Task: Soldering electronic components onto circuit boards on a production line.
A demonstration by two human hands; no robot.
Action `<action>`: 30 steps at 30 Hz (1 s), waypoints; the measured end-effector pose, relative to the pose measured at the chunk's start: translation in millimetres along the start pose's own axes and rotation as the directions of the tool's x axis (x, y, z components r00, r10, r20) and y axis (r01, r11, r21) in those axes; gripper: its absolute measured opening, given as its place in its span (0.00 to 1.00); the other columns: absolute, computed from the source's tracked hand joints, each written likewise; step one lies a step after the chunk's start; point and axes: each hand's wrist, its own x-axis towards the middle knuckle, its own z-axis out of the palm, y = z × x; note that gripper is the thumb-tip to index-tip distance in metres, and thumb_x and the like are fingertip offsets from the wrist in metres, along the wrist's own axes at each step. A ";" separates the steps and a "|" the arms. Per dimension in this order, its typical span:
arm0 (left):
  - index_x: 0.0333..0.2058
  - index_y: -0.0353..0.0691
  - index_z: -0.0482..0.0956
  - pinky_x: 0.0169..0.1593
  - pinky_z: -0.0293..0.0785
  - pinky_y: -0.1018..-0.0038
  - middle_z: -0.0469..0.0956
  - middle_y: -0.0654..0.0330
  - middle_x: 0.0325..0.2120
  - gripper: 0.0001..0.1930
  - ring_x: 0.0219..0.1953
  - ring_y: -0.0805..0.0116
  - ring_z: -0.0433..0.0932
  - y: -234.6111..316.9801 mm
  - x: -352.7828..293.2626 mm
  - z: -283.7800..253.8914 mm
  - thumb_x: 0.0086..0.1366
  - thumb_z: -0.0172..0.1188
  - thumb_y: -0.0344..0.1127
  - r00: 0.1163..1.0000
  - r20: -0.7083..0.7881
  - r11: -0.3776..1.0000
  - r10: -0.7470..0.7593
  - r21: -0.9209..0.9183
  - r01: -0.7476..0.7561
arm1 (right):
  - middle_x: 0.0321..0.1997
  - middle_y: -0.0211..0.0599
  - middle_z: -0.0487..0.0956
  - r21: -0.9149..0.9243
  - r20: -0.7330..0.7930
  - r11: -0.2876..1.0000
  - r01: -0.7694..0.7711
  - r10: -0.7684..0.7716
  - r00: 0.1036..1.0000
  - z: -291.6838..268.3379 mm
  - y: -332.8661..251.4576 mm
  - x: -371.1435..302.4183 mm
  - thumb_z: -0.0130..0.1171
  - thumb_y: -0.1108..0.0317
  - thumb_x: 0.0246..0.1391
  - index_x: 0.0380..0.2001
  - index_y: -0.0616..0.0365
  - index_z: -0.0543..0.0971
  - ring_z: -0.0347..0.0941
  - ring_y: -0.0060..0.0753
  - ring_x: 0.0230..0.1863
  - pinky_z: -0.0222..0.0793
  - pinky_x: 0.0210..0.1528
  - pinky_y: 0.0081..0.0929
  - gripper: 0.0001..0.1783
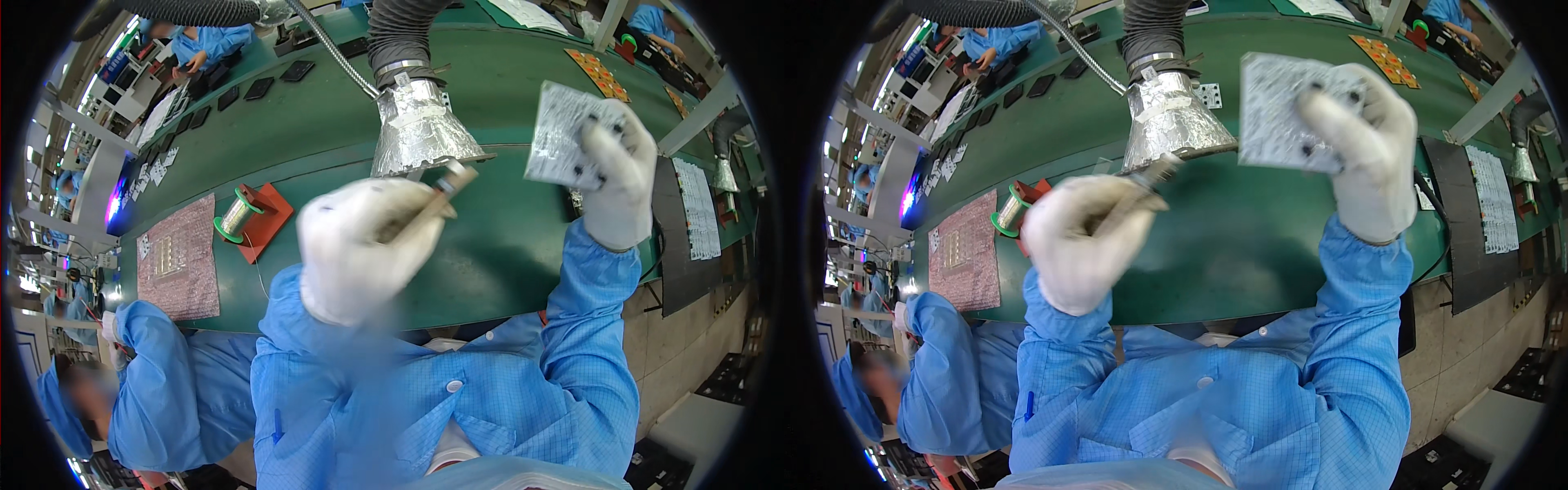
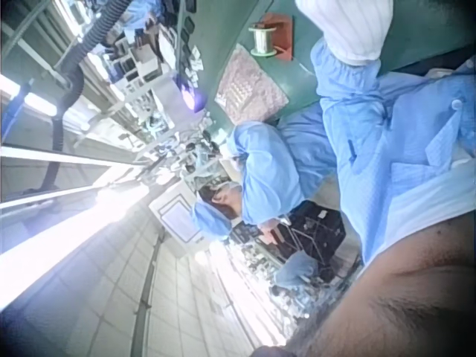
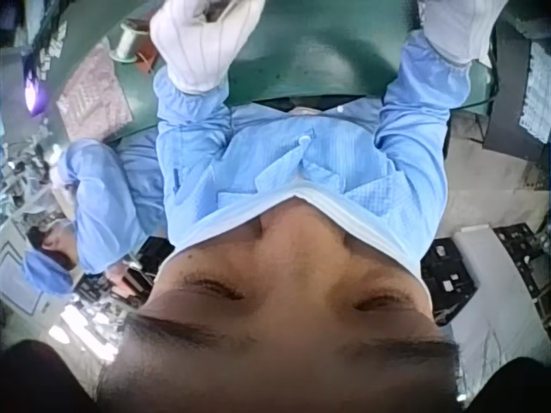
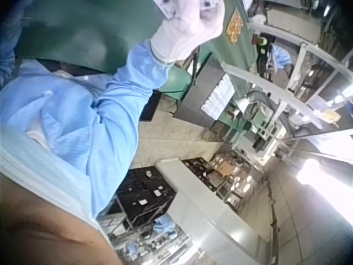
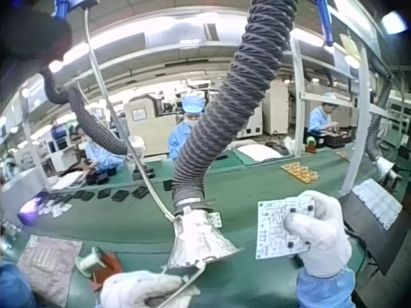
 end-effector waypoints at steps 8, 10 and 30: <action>0.33 0.37 0.74 0.23 0.69 0.75 0.74 0.60 0.18 0.06 0.17 0.68 0.72 -47.6 11.4 -38.4 0.57 0.58 0.30 0.897 -0.402 0.956 -0.185 -0.285 0.069 | 0.31 0.28 0.77 0.289 -0.350 0.944 0.159 -0.050 0.936 -19.5 46.2 36.0 0.58 0.68 0.54 0.40 0.61 0.79 0.69 0.18 0.27 0.61 0.25 0.13 0.12; 0.29 0.43 0.70 0.16 0.56 0.80 0.63 0.69 0.14 0.09 0.12 0.79 0.60 -96.7 27.5 -47.3 0.64 0.58 0.39 0.862 -0.387 0.895 -0.326 -0.421 0.149 | 0.30 0.27 0.76 0.635 -0.260 0.763 0.121 0.064 0.964 -30.7 72.8 57.2 0.58 0.65 0.59 0.38 0.58 0.79 0.65 0.16 0.23 0.56 0.21 0.14 0.09; 0.44 0.37 0.78 0.47 0.74 0.68 0.82 0.51 0.39 0.18 0.42 0.56 0.81 -282.7 23.4 45.2 0.60 0.61 0.43 0.841 -0.363 0.815 -0.401 0.279 0.508 | 0.45 0.56 0.77 -0.850 -0.261 0.453 -0.269 0.082 0.962 14.4 253.8 89.4 0.63 0.52 0.44 0.53 0.58 0.72 0.77 0.53 0.44 0.73 0.48 0.43 0.34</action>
